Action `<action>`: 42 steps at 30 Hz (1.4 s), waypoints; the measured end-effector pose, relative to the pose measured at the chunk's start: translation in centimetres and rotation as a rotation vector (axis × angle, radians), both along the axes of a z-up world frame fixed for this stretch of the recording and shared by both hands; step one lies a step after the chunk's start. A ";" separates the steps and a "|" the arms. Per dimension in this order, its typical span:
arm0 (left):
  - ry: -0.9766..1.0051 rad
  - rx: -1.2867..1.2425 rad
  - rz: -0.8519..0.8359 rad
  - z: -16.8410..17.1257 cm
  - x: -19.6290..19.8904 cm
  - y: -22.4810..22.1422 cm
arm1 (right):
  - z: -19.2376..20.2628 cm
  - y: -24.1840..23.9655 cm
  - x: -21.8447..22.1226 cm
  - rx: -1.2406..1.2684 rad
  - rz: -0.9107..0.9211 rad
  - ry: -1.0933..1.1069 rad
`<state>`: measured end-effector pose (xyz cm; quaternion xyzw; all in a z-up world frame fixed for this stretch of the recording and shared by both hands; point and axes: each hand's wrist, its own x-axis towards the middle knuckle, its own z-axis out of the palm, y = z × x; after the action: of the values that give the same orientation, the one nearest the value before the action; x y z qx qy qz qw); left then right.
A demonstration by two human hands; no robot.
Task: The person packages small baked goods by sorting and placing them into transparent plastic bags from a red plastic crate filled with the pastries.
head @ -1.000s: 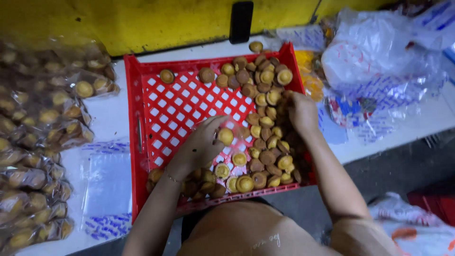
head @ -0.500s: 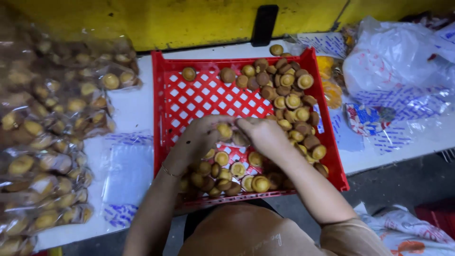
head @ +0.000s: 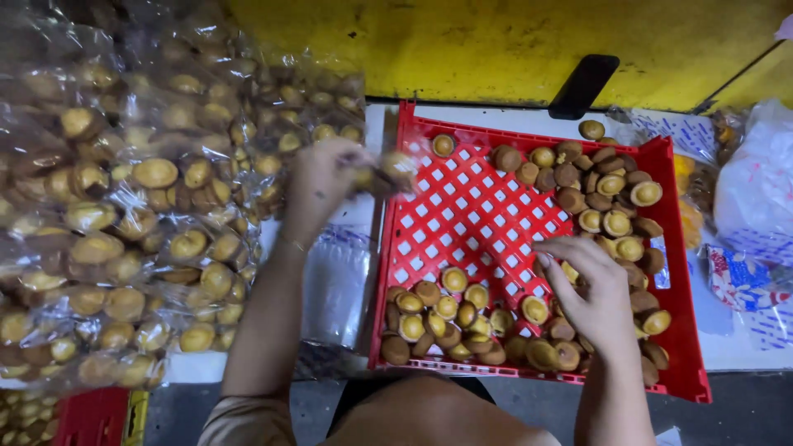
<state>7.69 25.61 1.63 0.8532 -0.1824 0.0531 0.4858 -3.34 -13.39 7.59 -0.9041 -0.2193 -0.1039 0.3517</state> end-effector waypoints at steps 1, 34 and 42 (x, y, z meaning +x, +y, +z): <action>-0.004 0.146 0.196 -1.4 2.2 1.9 | -0.7 0.1 -0.4 0.011 -0.035 0.056; 0.556 0.342 0.424 -11.7 -18.9 4.6 | -17.9 26.7 2.2 -0.094 0.618 0.387; 0.227 -0.407 0.409 -7.6 -17.7 -6.7 | -8.0 10.3 2.2 0.719 0.628 1.216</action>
<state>-10.04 18.87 -5.97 0.7579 0.0626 0.0896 0.6432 -1.12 -3.05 -0.45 -0.5279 -0.1866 0.4509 0.6951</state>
